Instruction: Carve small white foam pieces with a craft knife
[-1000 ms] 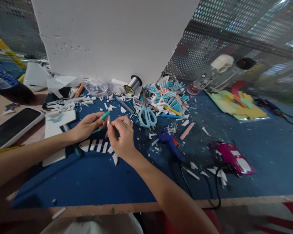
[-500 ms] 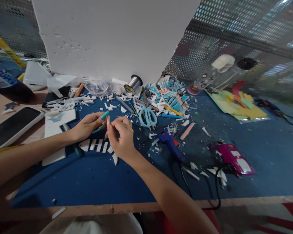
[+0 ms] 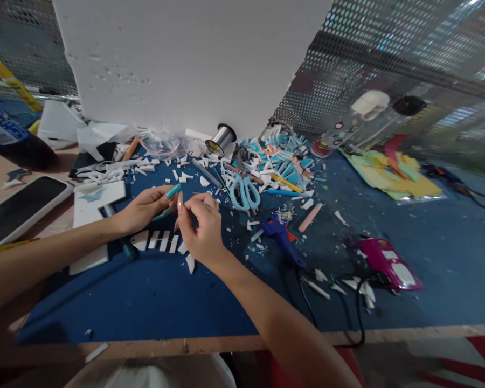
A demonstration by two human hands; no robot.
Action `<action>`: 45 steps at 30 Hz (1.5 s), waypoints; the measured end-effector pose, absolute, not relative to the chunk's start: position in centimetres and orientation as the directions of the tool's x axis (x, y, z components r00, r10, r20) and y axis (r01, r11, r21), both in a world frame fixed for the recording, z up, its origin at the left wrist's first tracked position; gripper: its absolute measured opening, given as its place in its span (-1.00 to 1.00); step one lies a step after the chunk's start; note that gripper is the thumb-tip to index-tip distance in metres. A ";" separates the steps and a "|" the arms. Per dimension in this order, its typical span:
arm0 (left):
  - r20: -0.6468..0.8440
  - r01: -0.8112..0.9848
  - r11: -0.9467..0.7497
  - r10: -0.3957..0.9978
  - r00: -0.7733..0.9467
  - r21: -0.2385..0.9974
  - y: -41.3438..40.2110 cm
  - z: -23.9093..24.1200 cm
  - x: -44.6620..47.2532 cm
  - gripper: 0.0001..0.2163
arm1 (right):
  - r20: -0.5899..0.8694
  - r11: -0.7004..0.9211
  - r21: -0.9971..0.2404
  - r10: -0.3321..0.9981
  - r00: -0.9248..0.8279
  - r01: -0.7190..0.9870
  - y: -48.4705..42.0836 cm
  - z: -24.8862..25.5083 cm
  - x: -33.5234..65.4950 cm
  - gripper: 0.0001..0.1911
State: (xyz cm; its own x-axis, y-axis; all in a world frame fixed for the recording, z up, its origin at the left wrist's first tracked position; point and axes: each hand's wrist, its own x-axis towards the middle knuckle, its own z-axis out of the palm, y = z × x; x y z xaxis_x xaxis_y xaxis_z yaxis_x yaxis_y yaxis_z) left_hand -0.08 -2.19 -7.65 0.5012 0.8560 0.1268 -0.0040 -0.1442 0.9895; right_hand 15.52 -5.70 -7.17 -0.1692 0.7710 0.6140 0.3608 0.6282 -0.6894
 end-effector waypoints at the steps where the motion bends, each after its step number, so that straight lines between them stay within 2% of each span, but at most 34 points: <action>1: 0.131 -0.008 -0.147 0.856 0.501 0.989 -2.2 -7.7 -0.1 -0.60 | 0.614 0.628 -0.689 0.771 -0.169 0.361 -5.7 -7.2 15.5 -0.66; 24: 0.157 -0.021 -0.170 0.844 0.513 0.985 -2.3 -7.6 0.0 -0.61 | 0.607 0.629 -0.698 0.773 -0.182 0.343 -5.6 -7.2 15.5 -0.66; 35: 0.144 0.010 -0.171 0.856 0.497 0.985 -2.4 -7.6 0.0 -0.65 | 0.585 0.602 -0.694 0.791 -0.178 0.396 -5.6 -7.3 15.6 -0.69; 42: 0.219 0.003 -0.249 0.859 0.462 0.969 -2.6 -7.4 0.1 -0.72 | 0.548 0.567 -0.704 0.817 -0.180 0.428 -5.3 -7.5 15.6 -0.66; 45: 0.246 0.055 -0.302 0.856 0.454 0.952 -2.7 -7.4 0.2 -0.71 | 0.547 0.569 -0.701 0.816 -0.187 0.430 -5.3 -7.4 15.6 -0.65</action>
State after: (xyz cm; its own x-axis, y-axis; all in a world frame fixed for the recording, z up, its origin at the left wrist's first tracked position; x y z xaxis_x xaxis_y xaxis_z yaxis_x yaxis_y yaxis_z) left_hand 0.20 -2.70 -7.40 0.4544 0.8562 0.2460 0.0546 -0.3024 0.9516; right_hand 15.61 -5.28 -7.42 -0.1866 0.8159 0.5473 0.4302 0.5687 -0.7010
